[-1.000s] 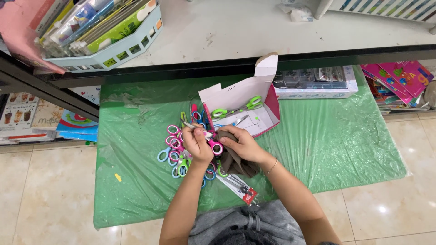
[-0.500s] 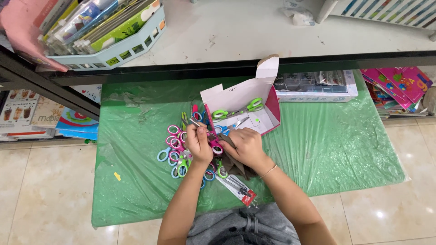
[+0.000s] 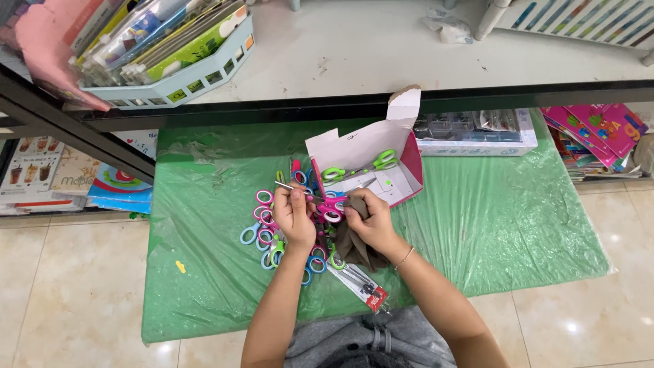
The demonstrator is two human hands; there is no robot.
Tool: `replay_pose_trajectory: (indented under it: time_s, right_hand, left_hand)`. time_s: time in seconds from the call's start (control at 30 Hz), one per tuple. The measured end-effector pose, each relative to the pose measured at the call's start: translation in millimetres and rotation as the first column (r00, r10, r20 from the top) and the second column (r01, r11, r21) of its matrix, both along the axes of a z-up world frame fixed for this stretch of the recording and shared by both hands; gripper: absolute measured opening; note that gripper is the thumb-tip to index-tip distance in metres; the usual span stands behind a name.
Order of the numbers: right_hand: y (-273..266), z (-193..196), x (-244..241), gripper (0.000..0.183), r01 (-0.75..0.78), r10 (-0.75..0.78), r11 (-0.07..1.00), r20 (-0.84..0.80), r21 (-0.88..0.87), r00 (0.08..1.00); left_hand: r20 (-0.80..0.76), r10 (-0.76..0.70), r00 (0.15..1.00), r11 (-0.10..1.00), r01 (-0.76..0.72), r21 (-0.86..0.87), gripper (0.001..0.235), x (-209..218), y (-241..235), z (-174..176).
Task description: Sorting and organizing a box of colorful scissors on a table in a toy store.
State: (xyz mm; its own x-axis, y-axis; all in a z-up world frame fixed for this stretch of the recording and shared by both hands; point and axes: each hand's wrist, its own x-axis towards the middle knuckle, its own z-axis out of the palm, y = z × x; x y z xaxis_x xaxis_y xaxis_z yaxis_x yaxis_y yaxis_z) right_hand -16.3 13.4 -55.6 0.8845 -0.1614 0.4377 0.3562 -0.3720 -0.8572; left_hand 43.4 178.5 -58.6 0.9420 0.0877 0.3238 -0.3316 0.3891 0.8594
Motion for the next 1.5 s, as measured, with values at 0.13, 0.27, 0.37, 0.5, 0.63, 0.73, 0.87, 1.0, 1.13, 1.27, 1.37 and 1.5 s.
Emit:
replay_pose_trajectory:
  time_s: [0.13, 0.27, 0.37, 0.5, 0.63, 0.73, 0.87, 1.0, 1.13, 1.27, 1.37, 1.5]
  right_hand:
    - [1, -19, 3, 0.024, -0.017, 0.039, 0.978, -0.105, 0.209, 0.994]
    - [0, -19, 6, 0.023, 0.011, 0.047, 0.908, -0.128, 0.419, 0.991]
    - [1, 2, 3, 0.031, -0.094, 0.136, 0.887, -0.062, 0.453, 0.989]
    - [3, -13, 4, 0.037, -0.194, 0.243, 0.891, -0.071, 0.409, 0.967]
    - [13, 2, 1, 0.024, -0.078, 0.103, 0.988, -0.196, 0.130, 0.975]
    - [11, -1, 5, 0.017, -0.043, 0.119, 0.943, -0.214, 0.329, 0.969]
    - [3, -22, 8, 0.022, 0.074, -0.017, 0.960, -0.206, 0.272, 0.978]
    - [-1, -47, 11, 0.043, 0.137, -0.102, 0.966, -0.164, 0.219, 0.981]
    - [-16, -83, 14, 0.055, 0.153, -0.152, 0.983, -0.010, 0.098, 0.988]
    - [-33, -145, 20, 0.053, 0.142, -0.136, 0.963, -0.043, 0.230, 0.990]
    - [-16, -72, 11, 0.053, 0.026, 0.029, 0.895, -0.117, 0.445, 0.993]
    - [7, 26, 4, 0.038, -0.027, 0.197, 0.822, -0.239, 0.569, 0.951]
  left_hand:
    - [-0.007, 0.003, 1.000, 1.000, -0.003, -0.030, 0.024, 1, -1, 0]
    - [0.009, 0.007, 1.000, 0.992, -0.006, -0.129, 0.022, 4, -2, 1]
    - [-0.021, 0.048, 0.999, 0.988, -0.050, -0.144, 0.021, 5, -2, 1]
    - [-0.034, 0.062, 0.998, 0.988, -0.066, -0.143, 0.019, 2, -8, -4]
    - [-0.058, 0.040, 0.997, 0.985, -0.049, -0.166, 0.018, -4, -14, -8]
    - [-0.040, -0.005, 0.999, 0.991, 0.000, -0.131, 0.018, -7, -17, -10]
    - [-0.004, -0.048, 0.999, 0.998, 0.048, -0.035, 0.020, -11, -17, -11]
    - [0.053, -0.055, 0.997, 0.998, 0.054, 0.024, 0.021, -13, -16, -16]
    - [0.063, -0.066, 0.996, 0.998, 0.065, 0.015, 0.021, -13, -15, -16]
    - [0.061, -0.076, 0.995, 0.997, 0.074, 0.033, 0.019, -13, -11, -12]
    - [0.029, -0.047, 0.998, 0.999, 0.047, -0.025, 0.018, -8, -9, -5]
    - [-0.009, 0.004, 1.000, 0.999, -0.004, -0.053, 0.018, -5, -10, -4]
